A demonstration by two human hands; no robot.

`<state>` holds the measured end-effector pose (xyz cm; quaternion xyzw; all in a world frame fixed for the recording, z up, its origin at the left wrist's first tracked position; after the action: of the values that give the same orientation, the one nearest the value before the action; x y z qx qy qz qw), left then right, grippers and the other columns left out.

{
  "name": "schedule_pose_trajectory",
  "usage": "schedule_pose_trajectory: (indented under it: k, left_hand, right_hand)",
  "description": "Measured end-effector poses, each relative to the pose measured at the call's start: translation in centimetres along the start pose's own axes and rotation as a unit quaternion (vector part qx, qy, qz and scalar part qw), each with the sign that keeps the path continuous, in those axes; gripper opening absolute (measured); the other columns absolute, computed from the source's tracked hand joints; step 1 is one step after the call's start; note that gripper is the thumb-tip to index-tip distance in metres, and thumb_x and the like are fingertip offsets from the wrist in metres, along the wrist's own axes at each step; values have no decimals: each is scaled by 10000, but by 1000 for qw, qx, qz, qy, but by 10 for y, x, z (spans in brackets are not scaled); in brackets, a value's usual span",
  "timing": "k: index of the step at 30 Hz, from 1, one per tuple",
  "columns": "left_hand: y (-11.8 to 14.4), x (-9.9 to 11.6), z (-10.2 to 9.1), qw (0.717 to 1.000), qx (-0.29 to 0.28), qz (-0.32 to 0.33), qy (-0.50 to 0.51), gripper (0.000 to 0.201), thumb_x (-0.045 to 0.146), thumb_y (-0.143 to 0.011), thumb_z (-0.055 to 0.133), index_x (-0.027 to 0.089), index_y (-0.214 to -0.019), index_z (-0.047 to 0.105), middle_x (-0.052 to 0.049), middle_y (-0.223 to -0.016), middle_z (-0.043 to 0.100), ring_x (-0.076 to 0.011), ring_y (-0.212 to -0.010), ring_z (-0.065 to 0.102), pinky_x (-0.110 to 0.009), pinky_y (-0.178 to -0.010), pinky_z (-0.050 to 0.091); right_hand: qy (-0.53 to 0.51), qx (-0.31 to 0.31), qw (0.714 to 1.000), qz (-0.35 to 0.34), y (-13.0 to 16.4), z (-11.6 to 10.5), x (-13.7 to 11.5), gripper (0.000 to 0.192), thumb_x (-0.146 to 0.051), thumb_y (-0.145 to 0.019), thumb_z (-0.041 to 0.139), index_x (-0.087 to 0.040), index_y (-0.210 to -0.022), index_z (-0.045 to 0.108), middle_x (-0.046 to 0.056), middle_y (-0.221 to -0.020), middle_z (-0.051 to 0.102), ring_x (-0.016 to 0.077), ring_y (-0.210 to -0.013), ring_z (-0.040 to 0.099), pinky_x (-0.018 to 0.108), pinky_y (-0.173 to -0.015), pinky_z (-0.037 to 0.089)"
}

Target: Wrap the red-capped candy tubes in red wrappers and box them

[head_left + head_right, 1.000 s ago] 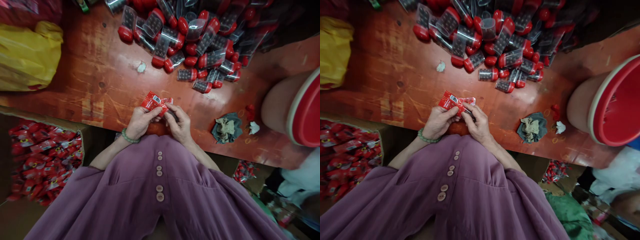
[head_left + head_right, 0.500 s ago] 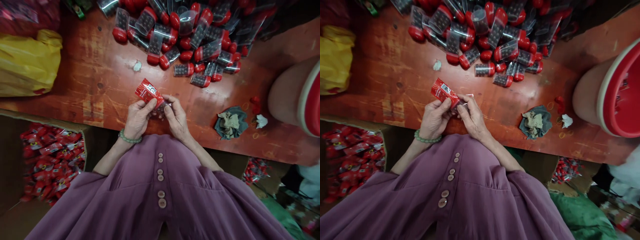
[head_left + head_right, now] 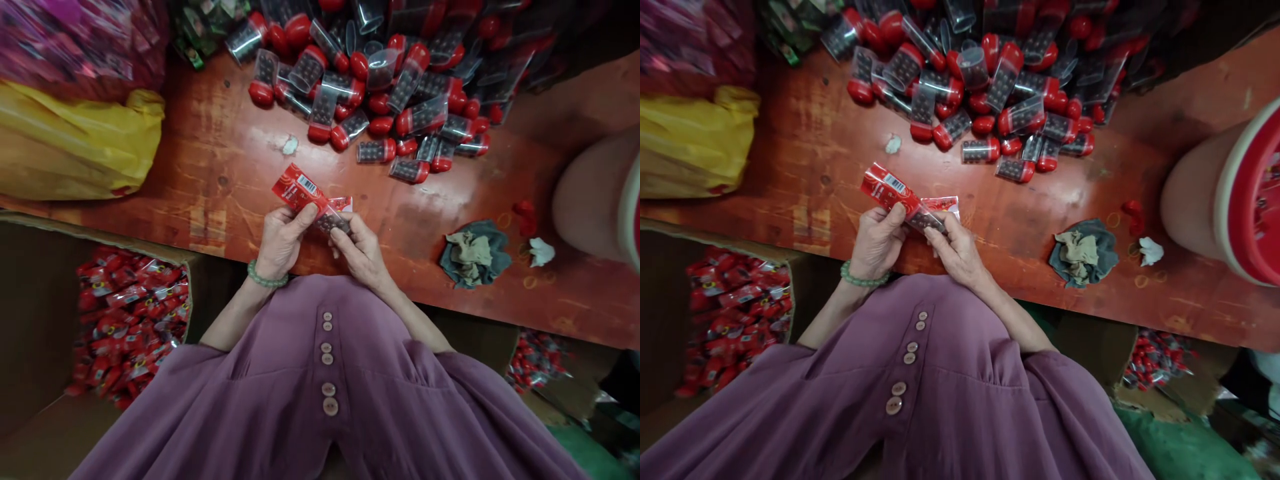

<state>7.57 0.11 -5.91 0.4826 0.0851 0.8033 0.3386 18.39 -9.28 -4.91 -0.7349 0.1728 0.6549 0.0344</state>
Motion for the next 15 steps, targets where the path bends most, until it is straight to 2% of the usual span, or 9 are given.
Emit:
schedule_pose_trajectory:
  k: [7, 10, 13, 15]
  left_hand:
    - [0, 0, -1, 1000, -2, 4, 31, 405, 487, -537, 929, 180, -723, 741, -3, -736, 739, -176, -829, 721, -305, -845, 549]
    - [1, -1, 1, 999, -26, -11, 21, 409, 511, -560, 911, 186, -748, 748, -22, -742, 750, -204, -863, 731, -317, -811, 571]
    - [2, -3, 1, 999, -30, -35, -5, 412, 538, -591, 885, 181, -737, 740, -46, -785, 765, -207, -835, 730, -304, -720, 577]
    - [2, -3, 1, 999, -24, -33, -20, 423, 543, -591, 881, 167, -714, 730, -53, -775, 763, -201, -819, 728, -297, -711, 571]
  right_hand:
    - [129, 29, 990, -53, -1, 5, -4, 206, -379, -969, 508, -219, -1093, 550, 21, -895, 643, 145, -738, 578, 307, -708, 499]
    - [24, 11, 999, -20, -2, 9, 1, 200, -407, -974, 507, -228, -1056, 537, -22, -789, 599, 109, -603, 538, 268, -618, 481]
    - [-112, -38, 992, 36, -4, 14, 7, 267, -495, -966, 504, -231, -1002, 520, -58, -705, 548, 72, -468, 455, 225, -491, 419]
    - [-90, -27, 995, 34, -5, 13, 7, 282, -509, -958, 517, -229, -996, 529, -51, -713, 552, 74, -486, 464, 225, -498, 419]
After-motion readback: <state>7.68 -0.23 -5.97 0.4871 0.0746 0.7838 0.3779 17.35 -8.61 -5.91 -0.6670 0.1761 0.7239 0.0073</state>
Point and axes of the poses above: each hand's wrist, its own y-axis away from the middle knuckle, its own z-axis out of the palm, x = y × z, the point moved 2 cm from there along -y, towards the middle knuckle
